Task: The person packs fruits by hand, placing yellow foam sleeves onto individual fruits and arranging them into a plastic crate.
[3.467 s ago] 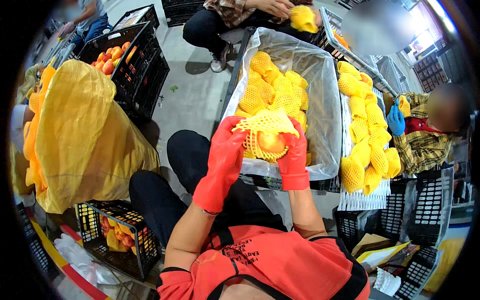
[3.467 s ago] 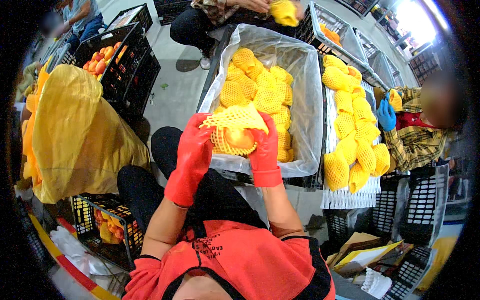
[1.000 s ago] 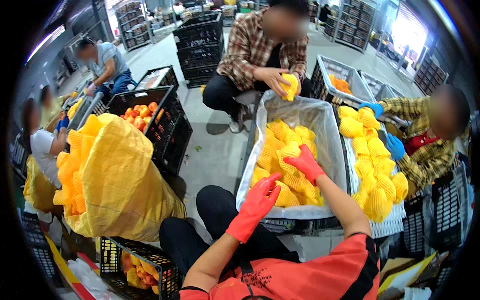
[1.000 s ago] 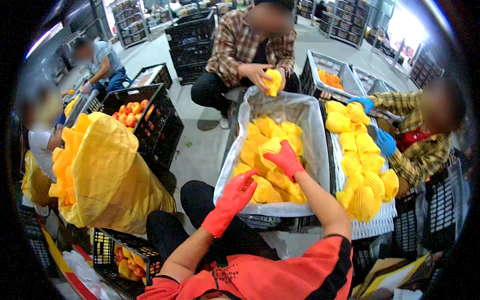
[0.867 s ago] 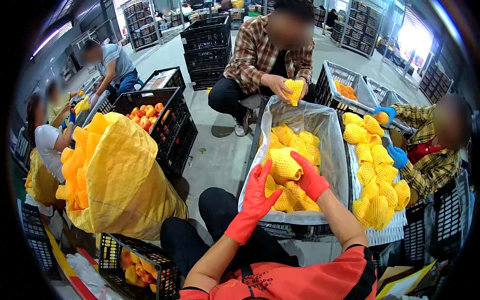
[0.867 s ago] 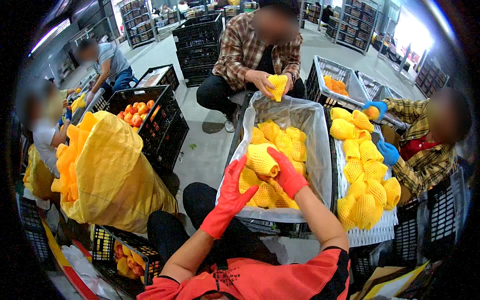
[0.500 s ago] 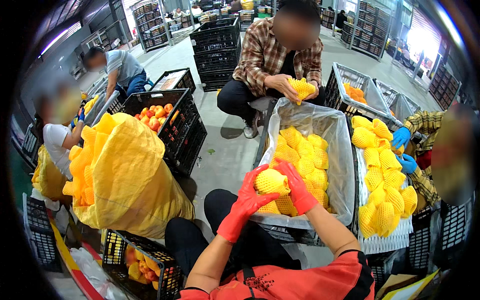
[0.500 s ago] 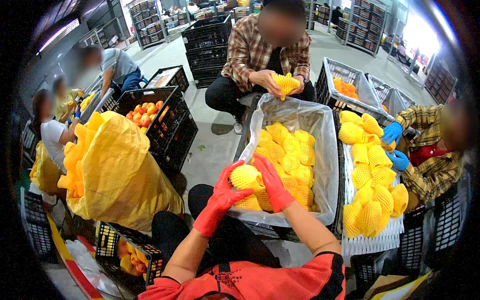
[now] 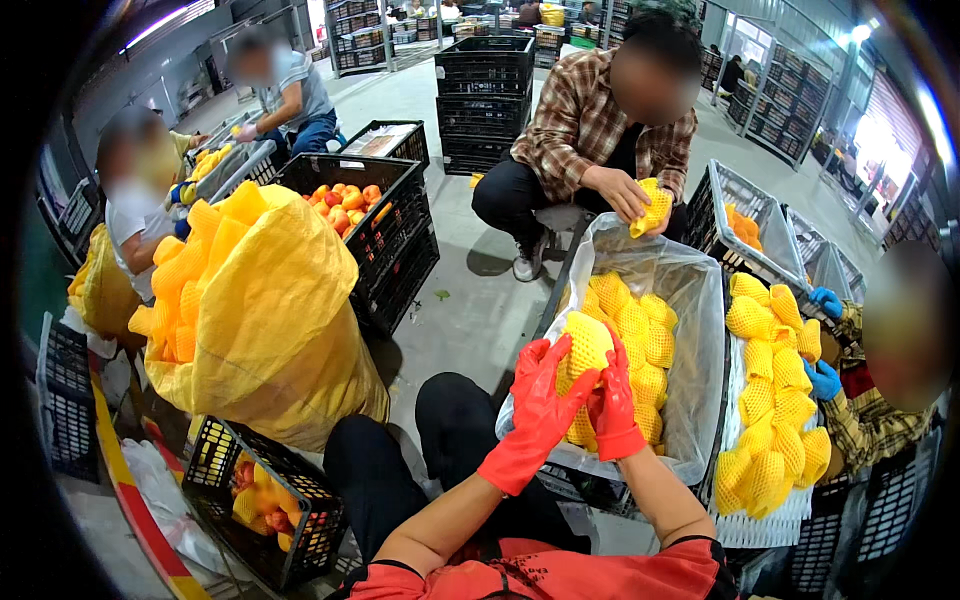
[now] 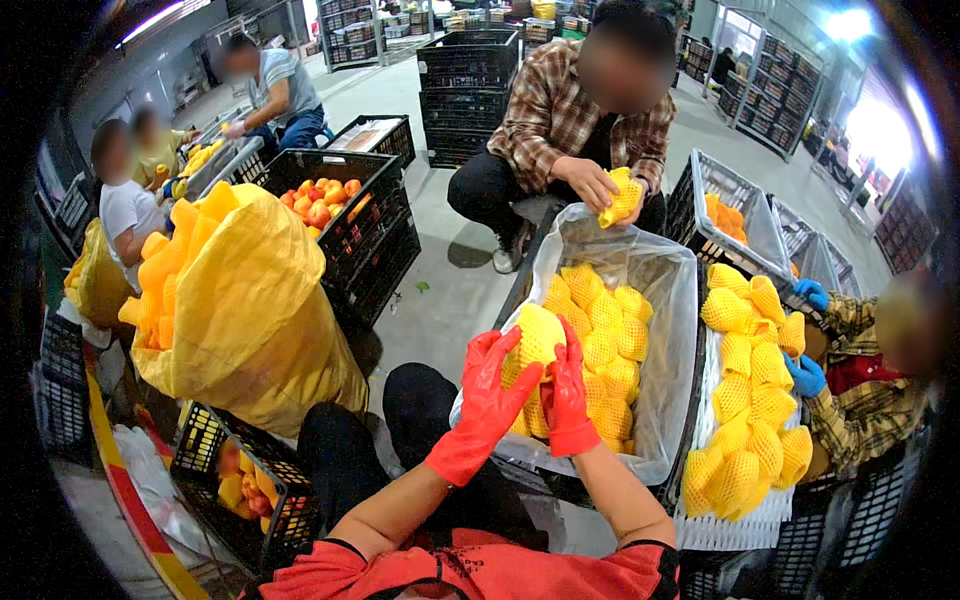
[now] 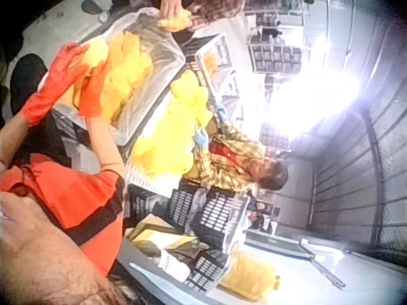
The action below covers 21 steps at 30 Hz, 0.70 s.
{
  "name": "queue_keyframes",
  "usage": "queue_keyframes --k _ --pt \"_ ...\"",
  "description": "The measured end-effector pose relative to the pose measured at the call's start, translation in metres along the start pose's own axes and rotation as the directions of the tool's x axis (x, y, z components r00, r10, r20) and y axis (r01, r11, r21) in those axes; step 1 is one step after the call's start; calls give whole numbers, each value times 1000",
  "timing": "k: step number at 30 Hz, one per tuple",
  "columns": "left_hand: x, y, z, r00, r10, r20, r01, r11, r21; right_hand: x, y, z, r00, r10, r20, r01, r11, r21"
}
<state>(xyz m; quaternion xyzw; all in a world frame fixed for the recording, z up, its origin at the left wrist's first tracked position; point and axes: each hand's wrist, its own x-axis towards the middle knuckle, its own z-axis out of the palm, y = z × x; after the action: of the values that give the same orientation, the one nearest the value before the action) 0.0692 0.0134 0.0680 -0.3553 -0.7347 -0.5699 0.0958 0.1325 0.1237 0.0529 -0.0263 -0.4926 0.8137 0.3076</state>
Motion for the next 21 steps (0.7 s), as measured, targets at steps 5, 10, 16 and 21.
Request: queue_keyframes --k 5,10,16,21 --pt "-5 7 6 980 -196 -28 153 840 -521 1 -13 33 999 -26 19 25 999 31" --pt "-3 3 -7 994 0 -110 -33 952 -306 3 -10 25 989 -118 88 134 971 -198" --pt "-8 3 -18 996 55 -74 -70 976 -207 0 -24 37 987 -140 75 158 826 -541" --pt "-9 -1 -13 987 152 -55 -160 965 -209 -5 -14 21 944 -330 -4 215 621 -753"
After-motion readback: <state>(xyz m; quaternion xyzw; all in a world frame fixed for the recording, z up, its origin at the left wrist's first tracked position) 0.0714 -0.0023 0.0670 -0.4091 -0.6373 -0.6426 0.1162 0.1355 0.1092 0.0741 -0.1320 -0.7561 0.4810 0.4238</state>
